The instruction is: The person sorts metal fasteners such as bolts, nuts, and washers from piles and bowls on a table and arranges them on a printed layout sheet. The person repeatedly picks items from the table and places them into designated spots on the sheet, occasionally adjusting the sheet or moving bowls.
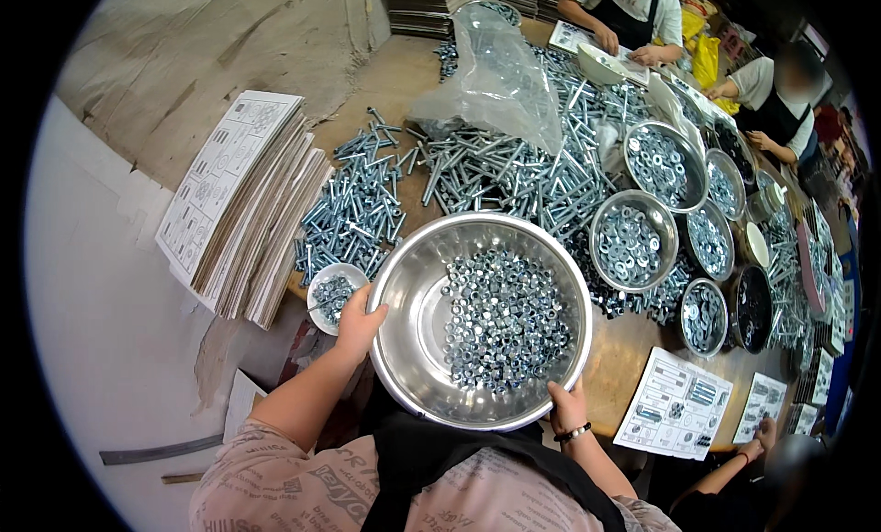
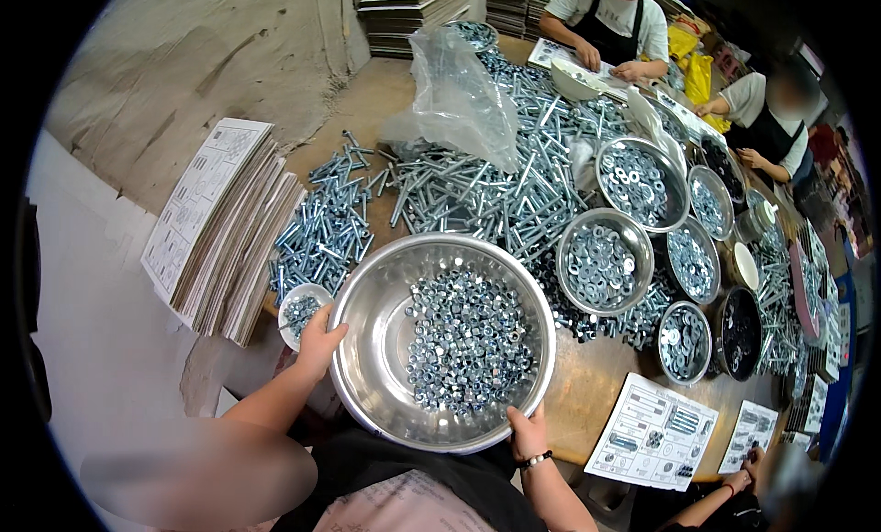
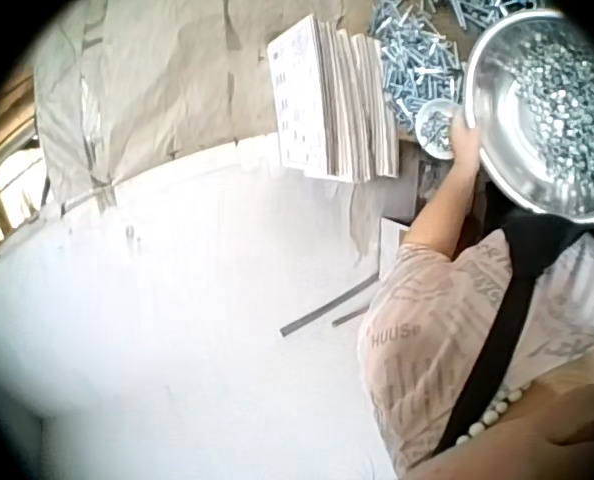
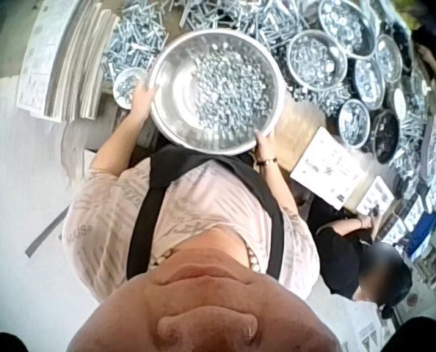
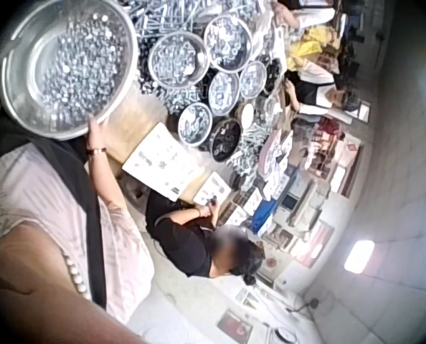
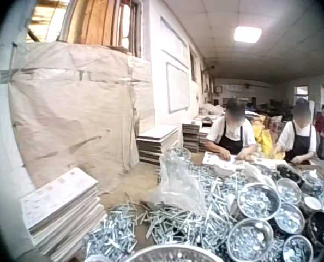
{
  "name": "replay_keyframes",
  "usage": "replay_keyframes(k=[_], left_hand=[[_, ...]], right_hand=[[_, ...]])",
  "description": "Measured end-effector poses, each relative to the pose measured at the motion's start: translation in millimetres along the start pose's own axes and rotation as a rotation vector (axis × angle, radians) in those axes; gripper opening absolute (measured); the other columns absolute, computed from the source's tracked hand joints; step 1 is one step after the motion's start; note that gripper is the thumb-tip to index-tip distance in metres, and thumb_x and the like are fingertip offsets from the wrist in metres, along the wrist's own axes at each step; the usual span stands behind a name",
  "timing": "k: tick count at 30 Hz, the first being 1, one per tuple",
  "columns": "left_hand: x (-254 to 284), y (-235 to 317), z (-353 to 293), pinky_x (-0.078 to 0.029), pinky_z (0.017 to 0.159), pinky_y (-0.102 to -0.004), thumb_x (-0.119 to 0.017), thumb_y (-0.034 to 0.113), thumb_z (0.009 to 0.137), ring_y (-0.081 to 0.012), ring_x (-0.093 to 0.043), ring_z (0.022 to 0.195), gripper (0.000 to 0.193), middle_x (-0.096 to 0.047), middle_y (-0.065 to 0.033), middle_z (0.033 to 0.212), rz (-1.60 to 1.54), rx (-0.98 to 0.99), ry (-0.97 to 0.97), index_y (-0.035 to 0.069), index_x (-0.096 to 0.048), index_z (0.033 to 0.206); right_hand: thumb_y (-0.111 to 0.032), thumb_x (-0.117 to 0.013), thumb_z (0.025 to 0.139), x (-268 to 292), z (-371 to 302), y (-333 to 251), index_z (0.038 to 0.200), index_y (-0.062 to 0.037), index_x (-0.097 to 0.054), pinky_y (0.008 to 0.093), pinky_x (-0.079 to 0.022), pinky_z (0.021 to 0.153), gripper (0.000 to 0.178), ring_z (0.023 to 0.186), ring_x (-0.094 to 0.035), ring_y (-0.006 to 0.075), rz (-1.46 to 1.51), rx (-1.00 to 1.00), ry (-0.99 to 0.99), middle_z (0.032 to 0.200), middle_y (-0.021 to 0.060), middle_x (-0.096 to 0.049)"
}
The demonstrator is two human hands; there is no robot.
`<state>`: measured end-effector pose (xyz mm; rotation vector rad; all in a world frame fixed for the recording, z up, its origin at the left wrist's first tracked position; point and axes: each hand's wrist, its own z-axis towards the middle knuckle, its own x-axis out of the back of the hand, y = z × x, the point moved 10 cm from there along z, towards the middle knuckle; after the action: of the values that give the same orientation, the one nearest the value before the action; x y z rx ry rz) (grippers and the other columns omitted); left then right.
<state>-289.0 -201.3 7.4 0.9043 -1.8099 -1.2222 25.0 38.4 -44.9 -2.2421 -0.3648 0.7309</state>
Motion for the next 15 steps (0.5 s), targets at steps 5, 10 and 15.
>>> replay_keyframes(k=[5,10,15], left_hand=[[9,3,-1,-0.044,0.080,-0.0276,-0.054,0.004,0.083,-0.0139,-0.056,0.091,0.044,-0.058,-0.0098,0.101,0.025,-0.034,-0.026,-0.003,-0.041,0.124],[52,60,68,-0.046,0.078,-0.0291,-0.056,0.014,0.083,-0.0180,-0.055,0.090,0.044,-0.052,-0.0132,0.106,0.267,-0.289,0.082,0.000,-0.045,0.124],[67,100,160,-0.047,0.078,-0.0306,-0.059,0.013,0.080,-0.0223,-0.056,0.095,0.043,-0.052,-0.0162,0.110,0.286,-0.439,0.114,0.001,-0.048,0.120]], right_hand=[[0.005,-0.054,0.077,8,5,4,0.127,-0.0080,-0.035,0.0330,-0.048,0.077,0.055,0.092,-0.053,0.0200,-0.067,0.038,-0.004,0.108,0.0089,-0.051],[0.003,-0.052,0.076,12,2,2,0.129,-0.0088,-0.032,0.0334,-0.049,0.075,0.058,0.093,-0.054,0.0206,-0.174,0.031,0.031,0.111,0.0101,-0.050],[0.003,-0.051,0.076,25,1,6,0.126,-0.0061,-0.037,0.0333,-0.046,0.080,0.052,0.094,-0.054,0.0209,-0.225,0.018,0.130,0.108,0.0085,-0.053]])
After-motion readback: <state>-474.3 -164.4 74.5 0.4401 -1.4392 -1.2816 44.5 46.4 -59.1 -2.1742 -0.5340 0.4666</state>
